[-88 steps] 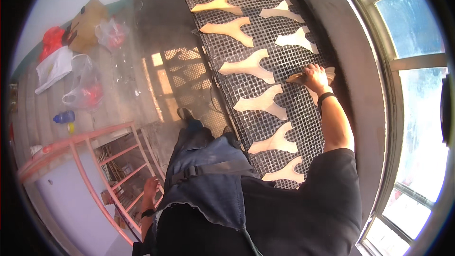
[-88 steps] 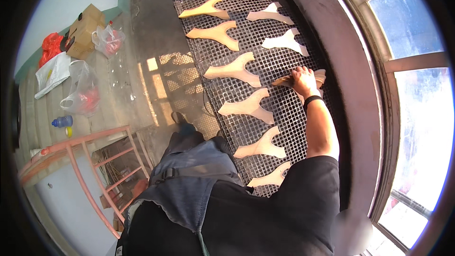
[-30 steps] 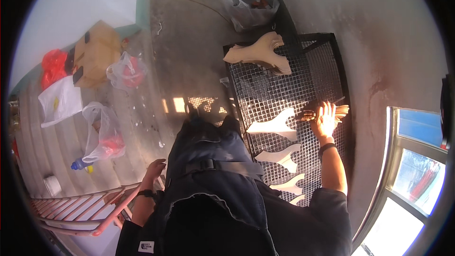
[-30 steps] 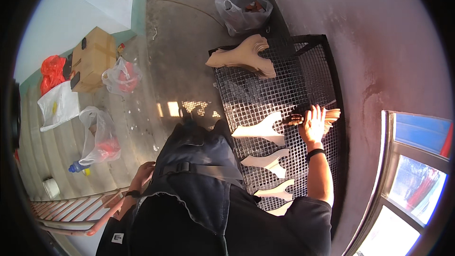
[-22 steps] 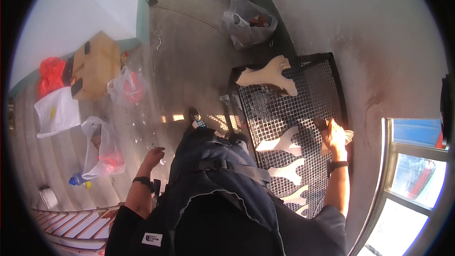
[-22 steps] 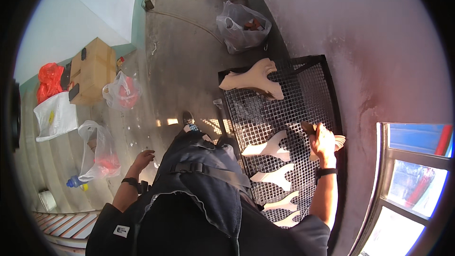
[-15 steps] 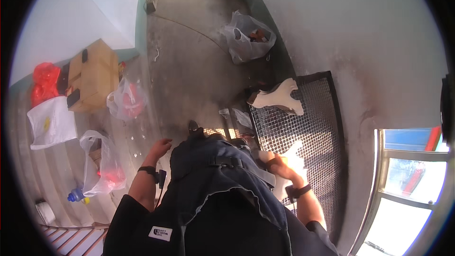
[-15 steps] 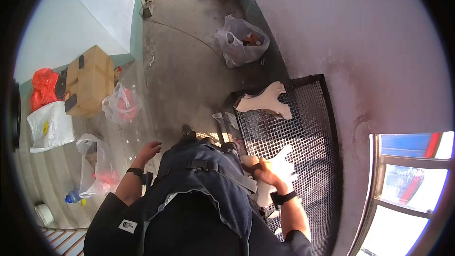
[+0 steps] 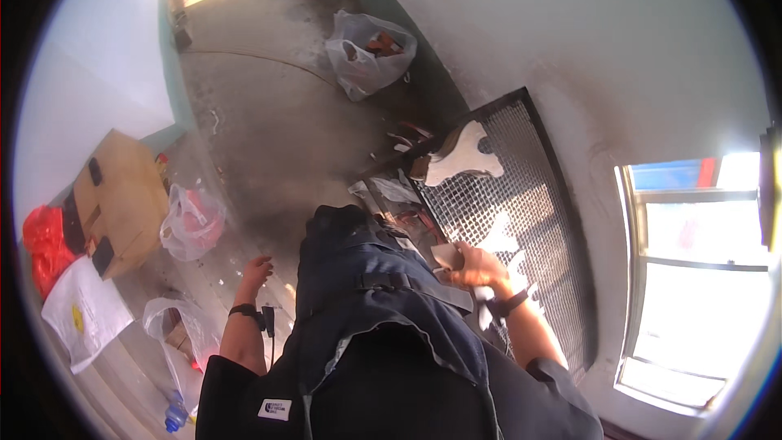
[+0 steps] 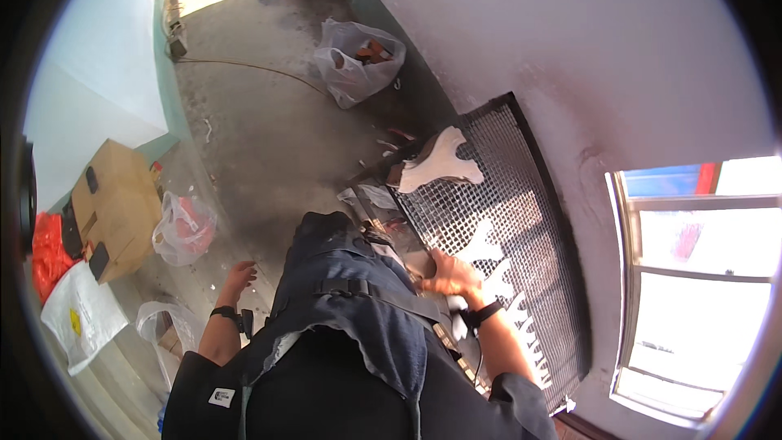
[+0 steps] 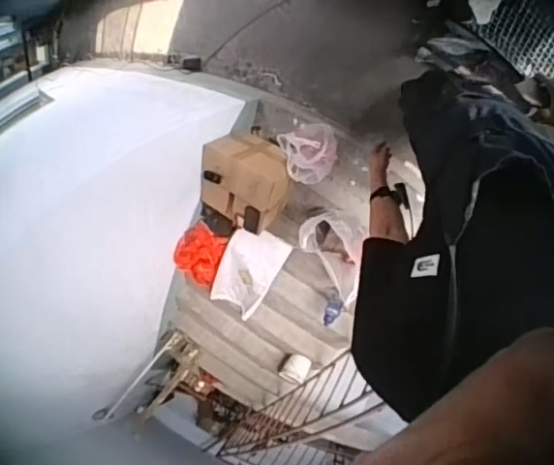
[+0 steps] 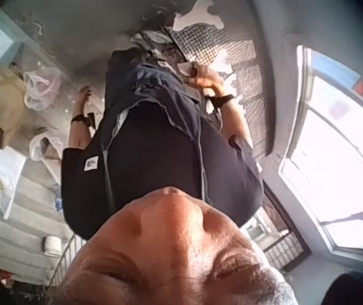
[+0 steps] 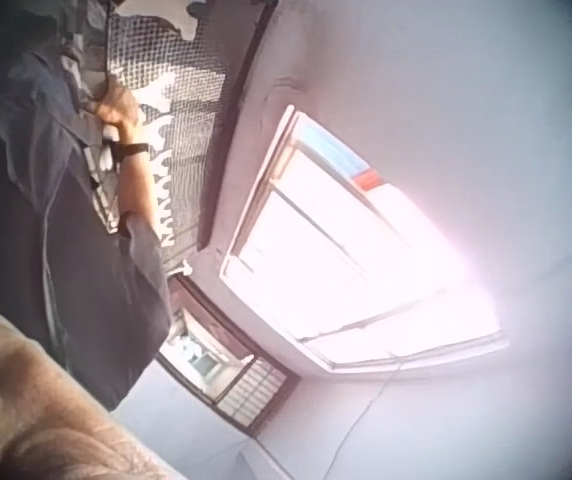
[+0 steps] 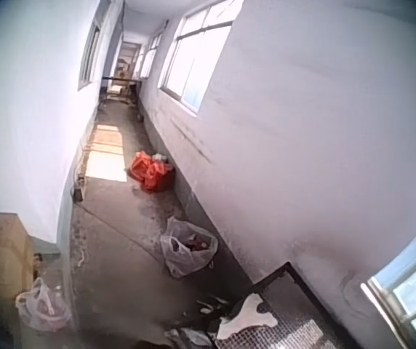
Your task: Collecting shoe upper components from a sorting rack, bagging them for storage, and recording inventory on a notepad.
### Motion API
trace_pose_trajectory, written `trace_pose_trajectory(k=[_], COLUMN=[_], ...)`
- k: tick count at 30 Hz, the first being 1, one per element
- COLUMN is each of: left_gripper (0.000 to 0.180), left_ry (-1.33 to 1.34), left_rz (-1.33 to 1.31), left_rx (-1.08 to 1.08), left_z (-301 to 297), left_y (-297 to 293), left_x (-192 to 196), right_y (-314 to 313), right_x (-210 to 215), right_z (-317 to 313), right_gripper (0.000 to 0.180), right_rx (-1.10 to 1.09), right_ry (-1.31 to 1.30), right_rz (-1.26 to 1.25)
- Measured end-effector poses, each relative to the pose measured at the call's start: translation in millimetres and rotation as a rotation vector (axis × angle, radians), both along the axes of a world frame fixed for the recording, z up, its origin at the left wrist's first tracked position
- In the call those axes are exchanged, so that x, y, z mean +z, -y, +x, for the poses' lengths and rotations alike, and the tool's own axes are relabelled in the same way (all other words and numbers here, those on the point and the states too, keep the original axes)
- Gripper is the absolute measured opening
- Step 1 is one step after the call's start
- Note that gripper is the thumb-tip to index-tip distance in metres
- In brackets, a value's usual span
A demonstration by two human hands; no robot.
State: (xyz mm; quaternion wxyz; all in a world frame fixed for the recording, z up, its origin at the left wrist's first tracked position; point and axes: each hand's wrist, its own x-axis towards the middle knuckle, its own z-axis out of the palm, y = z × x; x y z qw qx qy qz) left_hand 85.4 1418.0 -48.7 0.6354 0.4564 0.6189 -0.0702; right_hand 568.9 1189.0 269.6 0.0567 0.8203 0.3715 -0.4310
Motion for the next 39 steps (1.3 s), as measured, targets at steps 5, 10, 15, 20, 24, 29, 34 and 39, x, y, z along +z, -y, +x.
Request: trace_pose_trajectory(k=[5,10,15,20,24,29,34,39], left_gripper=[0.044,0.041,0.042,0.039,0.045,0.069,0.119,0.119], left_ry=[0.021,0.135,0.298,0.461,0.546,0.51,0.217,0.025], left_rz=[-0.036,0.047,0.163,0.22,0.377,0.692,1.155,1.21], left_rx=[-0.021,0.025,-0.143,-0.253,-0.485,-0.919,-1.395,-1.567], left_z=[18,84,187,269,361,467,517,526], left_y=[-10,-26,-63,-77,-77,-54,-5,3], left_x=[13,33,118,164,227,262,251,252], right_y=[-79,-158,-163,-144,-99,-62,-70,-59], right_x=[61,42,-49,-34,-6,-51,-70,-64], right_z=[54,100,140,139,159,184,188,204], right_gripper=[0.043,0.042,0.055,0.08,0.088,0.093,0.066,0.064], right_rx=[0.346,0.638,0.781,0.676,0.253,0.036,0.12,0.141], right_ry=[0.307,0.225,0.144,0.166,0.356,0.604,0.468,0.397], right_rz=[0.239,0.381,0.48,0.821,0.786,0.587,0.438,0.529])
